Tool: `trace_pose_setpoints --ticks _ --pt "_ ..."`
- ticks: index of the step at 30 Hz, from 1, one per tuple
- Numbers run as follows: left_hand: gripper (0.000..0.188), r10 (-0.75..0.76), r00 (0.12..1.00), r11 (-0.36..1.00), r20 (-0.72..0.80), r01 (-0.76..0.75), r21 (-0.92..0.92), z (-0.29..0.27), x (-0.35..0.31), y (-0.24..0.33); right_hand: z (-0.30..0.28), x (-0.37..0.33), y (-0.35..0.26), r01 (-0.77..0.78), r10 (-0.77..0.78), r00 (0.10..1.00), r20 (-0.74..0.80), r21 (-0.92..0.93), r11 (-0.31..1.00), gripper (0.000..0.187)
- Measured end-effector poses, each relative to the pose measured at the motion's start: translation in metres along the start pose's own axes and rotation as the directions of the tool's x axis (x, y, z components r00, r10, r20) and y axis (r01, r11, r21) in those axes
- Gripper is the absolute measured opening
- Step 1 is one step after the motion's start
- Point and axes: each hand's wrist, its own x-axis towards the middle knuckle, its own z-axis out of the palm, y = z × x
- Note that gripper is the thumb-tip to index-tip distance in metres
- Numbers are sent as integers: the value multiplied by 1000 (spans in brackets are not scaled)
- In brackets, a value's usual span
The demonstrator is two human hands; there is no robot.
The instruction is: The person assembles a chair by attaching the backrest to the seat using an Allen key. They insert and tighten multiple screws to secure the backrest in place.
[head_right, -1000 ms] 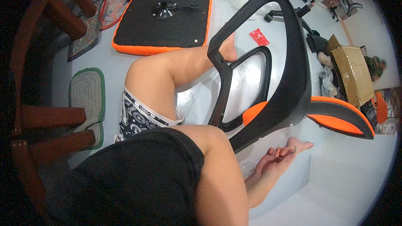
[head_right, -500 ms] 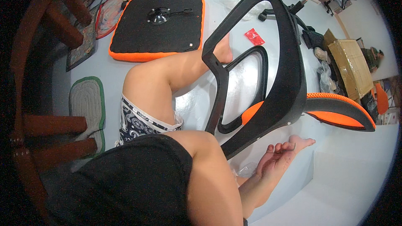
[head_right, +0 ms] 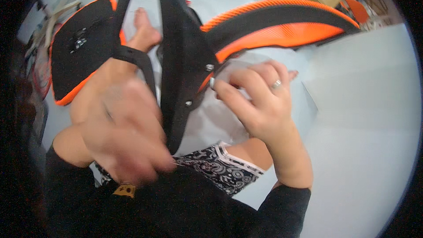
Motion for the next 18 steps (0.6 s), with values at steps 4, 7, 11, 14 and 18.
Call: trace_pose_setpoints --ticks 4,7,11,14,18 --pt "60 -473 782 841 -405 539 59 29 -21 -32 -4 1 8 155 -148 987 66 -116 981 20" --pt "75 -583 657 804 -478 549 -227 50 -7 -42 -7 9 8 198 -186 977 101 -131 971 21" --pt "86 -526 663 850 -533 435 -298 56 1 -50 -5 17 10 230 -206 967 151 -170 958 17" --pt "92 -530 701 848 -477 430 -311 62 -2 -54 -7 22 7 249 -215 962 170 -208 946 15" --pt "94 -508 704 861 -497 431 -270 64 -6 -56 -8 28 2 294 -247 943 221 -213 932 15"
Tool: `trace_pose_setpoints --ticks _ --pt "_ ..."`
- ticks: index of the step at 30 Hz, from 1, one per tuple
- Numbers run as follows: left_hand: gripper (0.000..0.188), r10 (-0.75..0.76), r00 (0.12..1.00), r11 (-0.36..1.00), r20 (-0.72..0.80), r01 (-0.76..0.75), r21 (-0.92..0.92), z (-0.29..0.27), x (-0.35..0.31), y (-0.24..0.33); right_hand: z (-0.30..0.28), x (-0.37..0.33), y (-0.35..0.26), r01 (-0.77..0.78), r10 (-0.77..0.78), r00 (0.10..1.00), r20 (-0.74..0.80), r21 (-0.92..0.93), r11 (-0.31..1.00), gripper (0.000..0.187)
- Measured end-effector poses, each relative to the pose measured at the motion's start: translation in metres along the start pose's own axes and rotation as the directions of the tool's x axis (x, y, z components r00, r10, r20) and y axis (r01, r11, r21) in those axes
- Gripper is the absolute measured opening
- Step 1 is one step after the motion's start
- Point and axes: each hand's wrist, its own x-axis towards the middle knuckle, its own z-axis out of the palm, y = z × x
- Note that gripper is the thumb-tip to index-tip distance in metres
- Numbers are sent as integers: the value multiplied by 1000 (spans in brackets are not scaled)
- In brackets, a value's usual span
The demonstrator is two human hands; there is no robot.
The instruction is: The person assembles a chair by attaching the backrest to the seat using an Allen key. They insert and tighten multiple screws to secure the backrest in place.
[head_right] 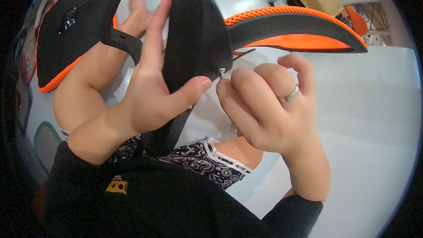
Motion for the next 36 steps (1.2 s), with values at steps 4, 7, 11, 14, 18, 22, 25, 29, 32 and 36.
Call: trace_pose_setpoints --ticks 4,7,11,14,18,22,25,29,32,36 --pt "97 -103 994 977 27 106 -186 1 -2 1 -14 8 -9 47 -42 990 133 -37 998 16" --pt "100 -25 1000 999 6 25 22 -1 -5 4 -14 8 -9 97 -84 989 124 -99 990 18" --pt "98 28 1000 984 5 -28 178 -2 -5 5 -15 5 -5 157 -146 981 125 -82 984 20" --pt "98 59 998 979 4 -59 198 -2 -5 5 -15 5 -3 182 -172 977 125 -74 981 22" --pt "99 57 998 985 9 -57 161 -2 -4 4 -16 11 -7 140 -131 976 176 -35 990 24" --pt "99 43 999 992 18 -44 121 -1 -5 3 -14 7 2 122 -124 980 156 20 992 25" --pt "100 33 999 994 18 -35 105 0 -5 3 -8 -2 10 171 -172 981 85 10 985 23" --pt "100 32 999 993 19 -33 111 0 -5 4 -4 -3 15 170 -172 984 40 38 985 23" --pt "100 10 1000 993 20 -12 119 -1 -6 5 3 -6 20 155 -155 988 5 77 985 24" --pt "100 -56 998 993 35 52 102 -2 -6 8 11 -11 22 129 -124 991 -57 97 987 25"
